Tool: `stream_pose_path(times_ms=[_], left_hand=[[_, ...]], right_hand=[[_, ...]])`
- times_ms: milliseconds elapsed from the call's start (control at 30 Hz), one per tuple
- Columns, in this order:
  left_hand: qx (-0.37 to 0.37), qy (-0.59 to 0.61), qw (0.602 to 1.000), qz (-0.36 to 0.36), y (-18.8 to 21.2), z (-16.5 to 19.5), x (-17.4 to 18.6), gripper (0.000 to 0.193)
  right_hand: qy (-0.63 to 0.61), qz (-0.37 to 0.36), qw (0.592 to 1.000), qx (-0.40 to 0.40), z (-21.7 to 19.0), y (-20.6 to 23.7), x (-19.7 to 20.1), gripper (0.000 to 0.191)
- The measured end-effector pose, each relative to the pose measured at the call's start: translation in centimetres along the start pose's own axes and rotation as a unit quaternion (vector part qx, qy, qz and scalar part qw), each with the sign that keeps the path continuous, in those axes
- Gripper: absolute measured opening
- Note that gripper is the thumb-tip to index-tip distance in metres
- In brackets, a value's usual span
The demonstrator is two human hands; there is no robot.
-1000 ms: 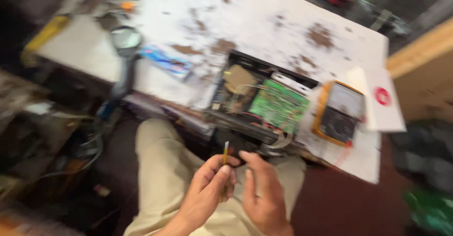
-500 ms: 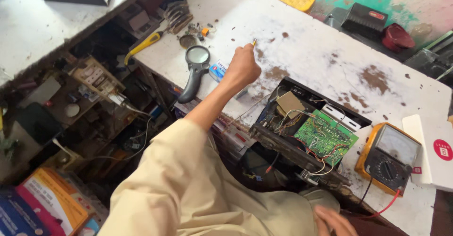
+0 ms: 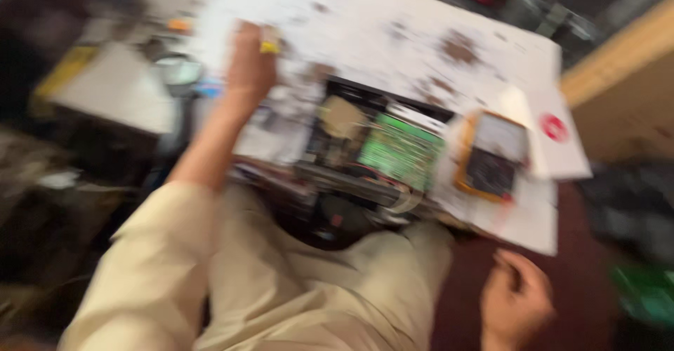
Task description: The person is repairing an electronic device on a cluttered workbench. They use a screwdriver to adjust components on a circuit board, a magnifying glass to inspect details, and a multimeter to test electrical connections.
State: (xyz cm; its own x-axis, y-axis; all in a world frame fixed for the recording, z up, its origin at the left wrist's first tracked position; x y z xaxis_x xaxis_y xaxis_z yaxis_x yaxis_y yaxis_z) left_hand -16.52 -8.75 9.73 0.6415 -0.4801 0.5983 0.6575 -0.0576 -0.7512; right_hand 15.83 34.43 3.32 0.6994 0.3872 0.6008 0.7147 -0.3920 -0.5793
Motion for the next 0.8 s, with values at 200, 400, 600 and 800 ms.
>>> stream_pose_path(times_ms=[200, 400, 600, 800], left_hand=[[-0.014, 0.027, 0.999, 0.037, 8.8, 5.7, 9.5, 0.021], [0.002, 0.098, 0.995, 0.034, 16.3, 12.5, 11.3, 0.024], [-0.146, 0.339, 0.899, -0.237, 23.5, 20.3, 8.2, 0.040], [-0.217, 0.355, 0.845, -0.336, 24.2, 29.1, 4.2, 0.053]], right_hand=[[-0.101, -0.003, 0.981, -0.164, -0.5, 3.9, -3.9, 0.016], [-0.140, -0.056, 0.954, -0.258, -1.0, 5.2, -8.2, 0.036], [-0.083, -0.221, 0.948, -0.213, 3.2, 7.6, -10.5, 0.025], [-0.040, -0.414, 0.889, -0.193, 2.2, 9.4, -3.3, 0.019]])
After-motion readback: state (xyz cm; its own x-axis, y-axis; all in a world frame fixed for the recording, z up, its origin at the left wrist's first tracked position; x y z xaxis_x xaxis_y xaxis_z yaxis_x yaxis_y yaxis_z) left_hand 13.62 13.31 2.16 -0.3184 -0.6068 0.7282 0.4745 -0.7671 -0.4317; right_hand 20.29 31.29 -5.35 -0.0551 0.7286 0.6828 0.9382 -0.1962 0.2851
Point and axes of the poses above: each hand's wrist, its own y-axis away from the middle knuckle, its own x-axis out of the back of the hand, z = x × y, the point moved 3 cm from there along -y, towards the middle knuckle, and after that the axes turned 8 degrees about -y, right-handed, at the moved point
